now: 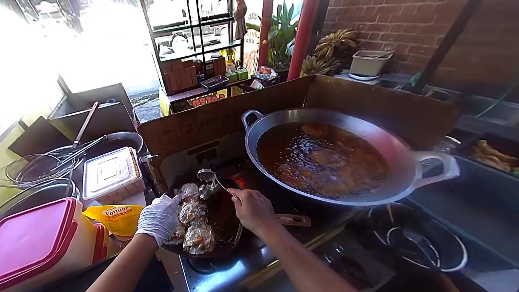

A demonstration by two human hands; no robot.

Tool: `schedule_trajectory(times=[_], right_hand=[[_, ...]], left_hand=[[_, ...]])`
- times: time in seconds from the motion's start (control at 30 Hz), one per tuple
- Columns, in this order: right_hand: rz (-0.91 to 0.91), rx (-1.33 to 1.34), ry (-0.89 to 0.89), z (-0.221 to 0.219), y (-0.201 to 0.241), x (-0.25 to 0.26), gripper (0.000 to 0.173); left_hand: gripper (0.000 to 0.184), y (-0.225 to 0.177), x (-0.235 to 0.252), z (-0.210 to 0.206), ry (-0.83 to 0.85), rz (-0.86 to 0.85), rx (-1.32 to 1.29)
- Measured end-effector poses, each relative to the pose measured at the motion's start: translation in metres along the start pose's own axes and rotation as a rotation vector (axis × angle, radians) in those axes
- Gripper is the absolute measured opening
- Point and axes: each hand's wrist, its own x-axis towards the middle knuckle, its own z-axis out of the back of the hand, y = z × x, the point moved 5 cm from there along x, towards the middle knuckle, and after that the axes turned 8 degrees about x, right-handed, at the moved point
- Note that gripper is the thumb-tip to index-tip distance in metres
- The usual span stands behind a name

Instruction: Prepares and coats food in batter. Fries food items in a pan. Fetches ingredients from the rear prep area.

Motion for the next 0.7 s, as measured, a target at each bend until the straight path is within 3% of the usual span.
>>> schedule_trajectory(times=[0.27,0.5,0.7], right_hand=[[-0.048,0.088,0.032,0.007,0.002,0.006,0.035],[-0.061,0.176,0.055,0.016,0.005,0.012,0.035],[-0.047,0.198,0.011,0.023,0.004,0.001,0.032]], left_hand=[[0.039,0.006,-0.013,0.014,-0.039,-0.005,-0.039],[0.039,-0.030,-0.012,0.007,-0.048,-0.130,0.081],[0.035,-0.046,-0.009,0.019,-0.069,-0.109,0.224]])
